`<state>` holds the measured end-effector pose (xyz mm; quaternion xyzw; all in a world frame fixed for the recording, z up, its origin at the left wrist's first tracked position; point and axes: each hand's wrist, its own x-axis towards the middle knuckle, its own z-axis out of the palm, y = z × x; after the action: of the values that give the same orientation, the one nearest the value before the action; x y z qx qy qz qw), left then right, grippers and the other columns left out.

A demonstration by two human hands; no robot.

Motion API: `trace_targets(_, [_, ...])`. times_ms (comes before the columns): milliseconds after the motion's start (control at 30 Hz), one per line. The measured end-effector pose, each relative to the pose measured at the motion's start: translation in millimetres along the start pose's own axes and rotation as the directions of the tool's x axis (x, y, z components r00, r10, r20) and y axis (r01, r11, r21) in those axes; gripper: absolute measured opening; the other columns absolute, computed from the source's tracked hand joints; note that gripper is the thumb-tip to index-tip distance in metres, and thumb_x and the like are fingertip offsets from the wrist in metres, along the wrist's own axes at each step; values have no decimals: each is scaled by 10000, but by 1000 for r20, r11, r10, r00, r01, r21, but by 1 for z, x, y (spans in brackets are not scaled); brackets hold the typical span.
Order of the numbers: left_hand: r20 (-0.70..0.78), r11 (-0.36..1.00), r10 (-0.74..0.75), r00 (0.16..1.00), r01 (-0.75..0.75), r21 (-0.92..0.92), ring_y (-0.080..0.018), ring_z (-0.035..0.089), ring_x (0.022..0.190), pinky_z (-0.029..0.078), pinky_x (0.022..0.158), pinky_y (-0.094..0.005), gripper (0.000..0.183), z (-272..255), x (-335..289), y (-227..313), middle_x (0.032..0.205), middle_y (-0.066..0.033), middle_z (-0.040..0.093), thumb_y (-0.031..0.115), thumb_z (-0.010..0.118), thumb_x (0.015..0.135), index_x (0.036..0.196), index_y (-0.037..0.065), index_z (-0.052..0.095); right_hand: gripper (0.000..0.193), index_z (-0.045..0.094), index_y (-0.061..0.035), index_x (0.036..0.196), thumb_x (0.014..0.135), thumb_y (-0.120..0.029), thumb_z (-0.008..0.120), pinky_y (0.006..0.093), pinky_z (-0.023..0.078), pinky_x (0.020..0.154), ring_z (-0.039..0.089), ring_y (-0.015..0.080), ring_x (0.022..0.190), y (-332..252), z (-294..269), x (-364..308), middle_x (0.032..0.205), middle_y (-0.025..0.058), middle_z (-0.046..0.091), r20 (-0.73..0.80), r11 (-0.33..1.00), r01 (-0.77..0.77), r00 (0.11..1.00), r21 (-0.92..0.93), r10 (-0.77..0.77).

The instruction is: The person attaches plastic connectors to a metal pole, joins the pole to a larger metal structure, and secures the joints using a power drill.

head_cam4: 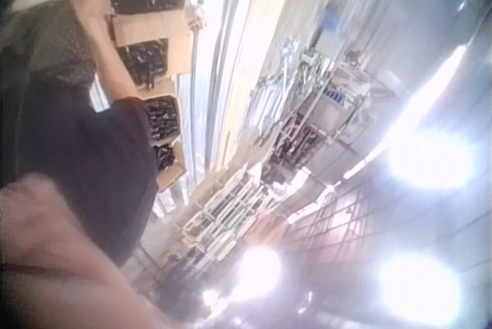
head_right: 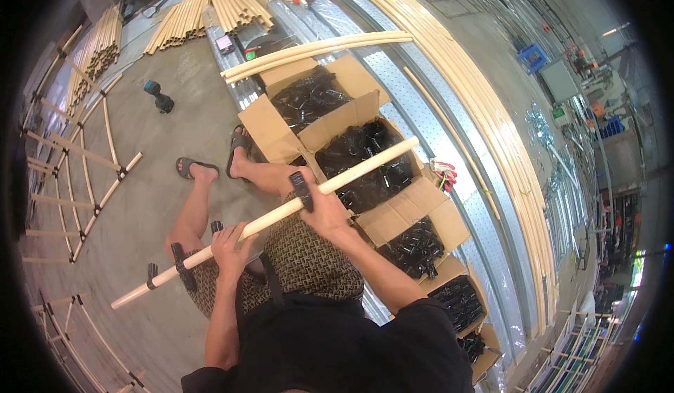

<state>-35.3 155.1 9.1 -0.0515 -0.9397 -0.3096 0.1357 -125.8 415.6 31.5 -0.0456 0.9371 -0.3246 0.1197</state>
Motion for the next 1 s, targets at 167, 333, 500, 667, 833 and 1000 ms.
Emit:
trace_targets(167, [-19, 999, 20, 1000, -21, -26, -293, 660, 865, 450, 781, -398, 341, 4, 12, -3, 932, -113, 710, 229, 809, 804, 1078, 44, 726, 640, 452, -66, 1380, 812, -190, 718, 571, 529, 760, 669, 484, 873, -30, 17, 0, 884, 272, 687, 75, 997, -16, 997, -75, 22])
trace_targets(333, [154, 994, -108, 982, 107, 12, -367, 653, 820, 479, 750, -442, 351, -7, -1, -25, 902, -172, 711, 243, 791, 853, 1117, 20, 730, 527, 521, -42, 1370, 901, -179, 721, 404, 588, 767, 745, 299, 905, -19, -20, -26, 987, 252, 735, 104, 900, 28, 991, 434, -82])
trace_targets(500, [314, 956, -240, 919, 279, -87, -330, 682, 835, 511, 796, -403, 399, -16, -10, -41, 909, -232, 714, 229, 798, 863, 1173, -11, 722, 332, 620, 3, 1258, 958, -126, 683, 315, 607, 708, 729, 177, 775, 91, -46, -99, 864, 132, 744, -20, 614, -178, 953, 769, 301])
trace_targets(667, [550, 916, -224, 804, 367, -164, -268, 702, 847, 522, 789, -373, 438, -27, -1, -39, 892, -238, 715, 241, 753, 922, 1197, -90, 670, 226, 685, 44, 1115, 951, -108, 652, 318, 618, 627, 735, 199, 704, 258, -78, -208, 852, 152, 741, -237, 579, -376, 652, 724, 720])
trace_targets(833, [570, 978, -133, 811, 202, -59, -299, 719, 881, 525, 804, -390, 446, -22, 12, -30, 932, -248, 729, 257, 742, 921, 1221, -64, 665, 247, 728, 21, 1066, 881, -127, 656, 344, 619, 627, 747, 237, 695, 374, -42, -310, 875, 160, 751, -139, 240, -774, 196, 585, 971])
trace_targets(1000, [655, 991, -73, 752, 128, -37, -307, 722, 936, 523, 830, -395, 407, -24, 28, -32, 981, -234, 742, 219, 735, 917, 1238, -24, 675, 339, 771, -86, 1058, 769, -259, 727, 454, 540, 957, 687, 397, 1079, 403, 18, -320, 1042, 227, 736, -190, 281, -939, 244, 201, 951])
